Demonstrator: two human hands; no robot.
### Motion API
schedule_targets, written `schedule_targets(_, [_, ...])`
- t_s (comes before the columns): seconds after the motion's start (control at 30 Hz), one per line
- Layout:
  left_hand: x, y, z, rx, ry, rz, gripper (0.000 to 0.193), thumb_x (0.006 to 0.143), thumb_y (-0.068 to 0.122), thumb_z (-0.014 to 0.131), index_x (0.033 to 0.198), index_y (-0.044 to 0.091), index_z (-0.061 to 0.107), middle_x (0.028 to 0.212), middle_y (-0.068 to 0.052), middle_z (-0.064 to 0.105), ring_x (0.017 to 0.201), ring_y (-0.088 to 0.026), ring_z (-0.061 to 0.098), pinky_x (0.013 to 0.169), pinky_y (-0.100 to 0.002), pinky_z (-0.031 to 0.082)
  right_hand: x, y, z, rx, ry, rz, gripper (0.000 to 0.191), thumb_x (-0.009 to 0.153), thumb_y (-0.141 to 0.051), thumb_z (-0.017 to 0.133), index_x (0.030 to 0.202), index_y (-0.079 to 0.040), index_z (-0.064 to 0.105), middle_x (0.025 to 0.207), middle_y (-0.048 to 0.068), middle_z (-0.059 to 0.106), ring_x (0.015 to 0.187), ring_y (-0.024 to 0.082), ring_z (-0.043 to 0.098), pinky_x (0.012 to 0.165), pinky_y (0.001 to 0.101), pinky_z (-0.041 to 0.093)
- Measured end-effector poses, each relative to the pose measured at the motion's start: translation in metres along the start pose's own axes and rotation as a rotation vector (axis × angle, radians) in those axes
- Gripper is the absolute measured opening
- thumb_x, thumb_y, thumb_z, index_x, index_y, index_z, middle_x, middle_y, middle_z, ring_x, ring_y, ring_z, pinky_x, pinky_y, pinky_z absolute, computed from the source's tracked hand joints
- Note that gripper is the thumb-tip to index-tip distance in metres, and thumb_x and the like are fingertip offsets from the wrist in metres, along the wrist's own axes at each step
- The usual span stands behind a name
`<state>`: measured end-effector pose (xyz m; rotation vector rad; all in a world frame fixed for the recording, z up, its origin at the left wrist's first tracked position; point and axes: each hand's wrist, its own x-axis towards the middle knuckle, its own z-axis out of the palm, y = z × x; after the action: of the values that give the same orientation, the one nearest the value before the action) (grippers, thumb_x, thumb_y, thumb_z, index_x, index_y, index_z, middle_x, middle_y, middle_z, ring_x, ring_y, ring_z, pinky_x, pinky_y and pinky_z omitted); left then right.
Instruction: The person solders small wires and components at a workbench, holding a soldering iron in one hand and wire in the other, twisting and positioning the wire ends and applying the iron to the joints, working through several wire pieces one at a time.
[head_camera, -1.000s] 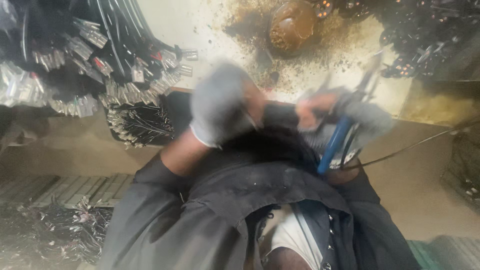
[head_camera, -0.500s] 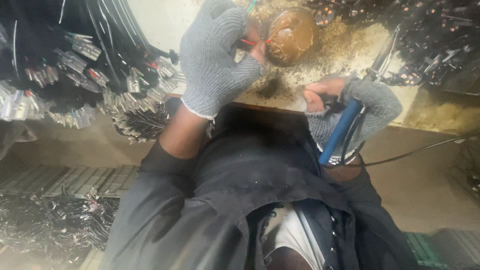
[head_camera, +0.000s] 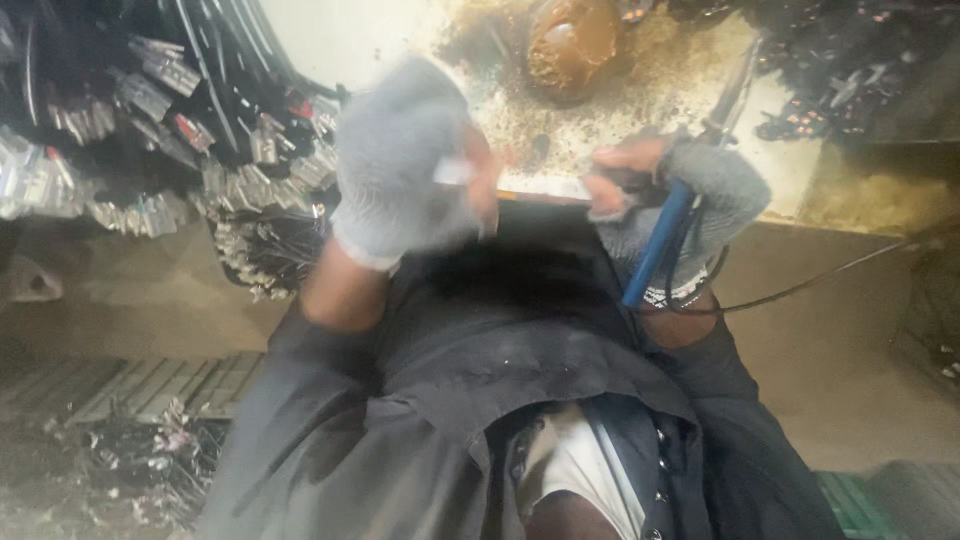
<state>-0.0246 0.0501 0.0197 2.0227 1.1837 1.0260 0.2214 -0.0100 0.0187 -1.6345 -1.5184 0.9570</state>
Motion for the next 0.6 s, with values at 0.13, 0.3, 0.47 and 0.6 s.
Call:
schedule_targets(0.13, [-0.02, 0.014, -0.003, -0.504, -0.316, -0.253, 0.025, 0.089, 0.032, 0.081, 0.087, 0.01, 0.069, 0.087, -0.005, 0.057, 0.079, -0.022, 0.059, 0.069, -0.032, 0.045, -0.003, 0.004, -0.007, -0.037, -0.131, -0.065, 0.044, 0.08, -0.02, 0.09, 0.113, -0.001, 0.07, 0.108, 0.012, 0.07, 0.098, 0.02, 0.067, 0.083, 0.0328, 0.057])
schedule_targets(0.3, [-0.03, 0.022, 0.028, -0.787, -0.355, -0.273, 0.028, 0.097, 0.038, 0.075, 0.09, 0.012, 0.067, 0.086, -0.003, 0.061, 0.084, -0.021, 0.06, 0.075, -0.033, 0.048, -0.023, 0.0, -0.002, 0.312, -0.15, 0.116, 0.031, 0.106, -0.015, 0.085, 0.126, -0.004, 0.064, 0.12, 0.012, 0.067, 0.106, 0.018, 0.067, 0.094, 0.0306, 0.059])
schedule_targets(0.47, [-0.03, 0.023, 0.016, -0.492, -0.398, -0.027, 0.016, 0.089, 0.018, 0.072, 0.104, 0.012, 0.068, 0.107, -0.008, 0.066, 0.098, -0.028, 0.064, 0.083, -0.038, 0.054, -0.009, -0.012, -0.009, 0.399, -0.204, 0.113, 0.022, 0.098, -0.012, 0.078, 0.117, -0.006, 0.068, 0.104, 0.005, 0.068, 0.09, 0.015, 0.069, 0.077, 0.0274, 0.057])
schedule_targets(0.6, [-0.022, 0.015, 0.017, -0.234, -0.424, 0.009, 0.021, 0.085, 0.012, 0.083, 0.102, 0.013, 0.07, 0.097, -0.008, 0.067, 0.087, -0.029, 0.068, 0.073, -0.04, 0.054, 0.014, -0.009, 0.003, 0.083, -0.242, -0.174, 0.013, 0.097, -0.003, 0.072, 0.108, -0.005, 0.079, 0.075, 0.002, 0.068, 0.07, 0.015, 0.068, 0.061, 0.0242, 0.051])
